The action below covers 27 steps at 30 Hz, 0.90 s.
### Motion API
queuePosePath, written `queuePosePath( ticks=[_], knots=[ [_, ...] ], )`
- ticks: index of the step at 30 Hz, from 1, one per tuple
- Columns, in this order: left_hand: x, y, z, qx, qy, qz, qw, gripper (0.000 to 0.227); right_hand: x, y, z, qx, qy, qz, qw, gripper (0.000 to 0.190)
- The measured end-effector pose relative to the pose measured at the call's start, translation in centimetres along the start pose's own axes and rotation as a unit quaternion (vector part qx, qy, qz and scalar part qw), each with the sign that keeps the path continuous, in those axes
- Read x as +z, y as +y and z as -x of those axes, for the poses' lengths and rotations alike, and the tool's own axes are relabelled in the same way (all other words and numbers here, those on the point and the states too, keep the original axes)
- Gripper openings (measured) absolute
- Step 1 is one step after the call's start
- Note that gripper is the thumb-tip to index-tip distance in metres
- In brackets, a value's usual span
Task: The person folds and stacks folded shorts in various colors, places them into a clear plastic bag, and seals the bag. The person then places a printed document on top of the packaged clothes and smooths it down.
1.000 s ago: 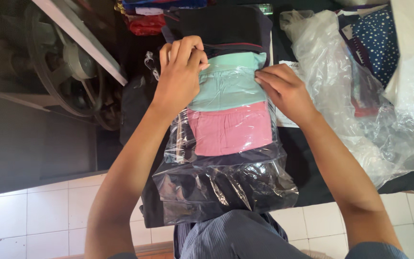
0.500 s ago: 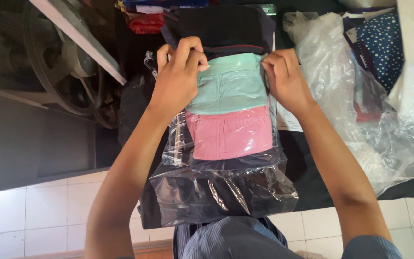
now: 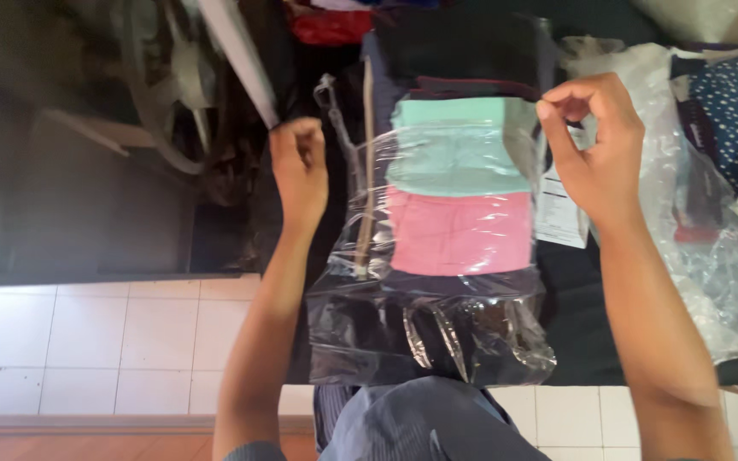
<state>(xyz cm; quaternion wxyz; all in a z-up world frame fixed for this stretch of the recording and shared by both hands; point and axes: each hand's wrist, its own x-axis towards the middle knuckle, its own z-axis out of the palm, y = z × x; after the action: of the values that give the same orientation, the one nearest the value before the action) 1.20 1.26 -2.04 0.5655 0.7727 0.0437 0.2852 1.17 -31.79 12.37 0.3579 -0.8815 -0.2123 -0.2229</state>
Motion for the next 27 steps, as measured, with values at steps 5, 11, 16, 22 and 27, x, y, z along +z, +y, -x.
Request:
queuePosePath(
  ticks=[5,11,16,22,27],
  knots=[
    [1.6,-6.5,4.7,-0.114,-0.125,0.002,0.986,0.024,6.2,-4.7,-3.3,-0.151,-0.249,0.003,0.956,0.014],
    [5.9,-8.2,7.1,-0.302,-0.149,0.439,0.833,0.041,19.5,-6.0,-6.7,-0.378,-0.421,0.173,0.806,0.038],
    [5.7,-6.7,6.9,-0.369,-0.175,0.448,0.795,0.04,19.4,-5.4,-8.4,-0.248,-0.57,0.348,0.702,0.021],
    [7.1,-4.7,6.1,-0.286,-0.163,0.452,0.829,0.036,14.4,-5.9,-8.9,-0.283,-0.455,0.343,0.772,0.029],
    [10.7,-4.8,7.6,-0.192,-0.09,0.48,0.851,0.022,12.4,-7.1,-8.1,-0.276,-0.418,0.382,0.777,0.029]
  ],
)
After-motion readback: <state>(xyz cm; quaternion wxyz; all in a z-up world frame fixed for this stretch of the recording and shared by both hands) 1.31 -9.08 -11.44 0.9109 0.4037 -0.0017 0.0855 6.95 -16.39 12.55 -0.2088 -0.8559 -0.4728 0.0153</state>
